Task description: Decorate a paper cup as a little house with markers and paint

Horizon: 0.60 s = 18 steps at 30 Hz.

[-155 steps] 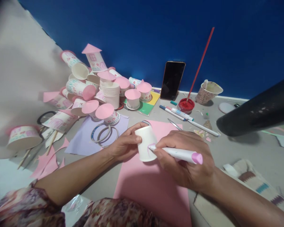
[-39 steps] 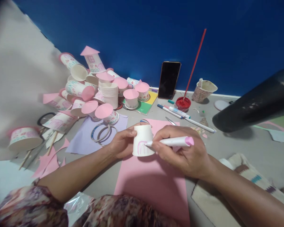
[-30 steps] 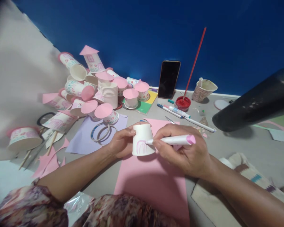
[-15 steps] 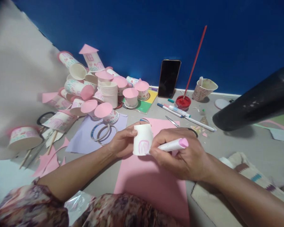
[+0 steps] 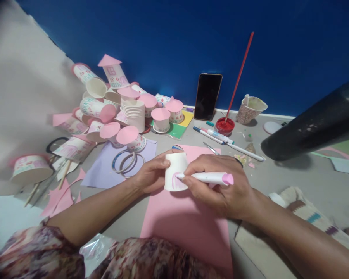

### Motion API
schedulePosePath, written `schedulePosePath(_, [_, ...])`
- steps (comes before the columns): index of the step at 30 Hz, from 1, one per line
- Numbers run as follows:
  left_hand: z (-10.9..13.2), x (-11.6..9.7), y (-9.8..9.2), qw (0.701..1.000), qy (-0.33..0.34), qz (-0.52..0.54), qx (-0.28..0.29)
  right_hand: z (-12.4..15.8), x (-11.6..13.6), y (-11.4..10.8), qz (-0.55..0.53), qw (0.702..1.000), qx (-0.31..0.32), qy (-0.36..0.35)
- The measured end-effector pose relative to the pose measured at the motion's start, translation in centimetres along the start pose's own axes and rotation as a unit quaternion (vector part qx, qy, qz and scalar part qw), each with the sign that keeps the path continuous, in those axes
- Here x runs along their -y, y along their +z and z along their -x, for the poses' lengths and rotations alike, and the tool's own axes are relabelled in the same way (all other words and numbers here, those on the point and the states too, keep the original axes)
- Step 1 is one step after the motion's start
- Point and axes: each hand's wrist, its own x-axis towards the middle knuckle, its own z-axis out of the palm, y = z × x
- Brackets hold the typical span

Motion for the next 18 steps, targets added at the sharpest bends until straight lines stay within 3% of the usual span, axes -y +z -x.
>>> schedulePosePath(5, [0.05,0.03,-0.05,1.000,-0.001,-0.007,0.001,-0.04,0.04,-0.01,-0.003,1.000,0.023,0.009])
schedulePosePath(10, [0.03,0.05,-0.09,1.000,-0.002,-0.008,0.000,0.02,-0.07,-0.20,-0.014,1.000,0.004,0.018])
schedulePosePath(14, [-0.07,0.15,-0.16,1.000,0.002,-0.009,0.002,-0.03,0.03,-0.33,-0.025,0.998,0.037,0.036])
schedulePosePath(18, [-0.08,0.16,-0.07,1.000,-0.001,-0.001,0.001,0.23,-0.06,-0.21,-0.030,0.999,0.021,0.036])
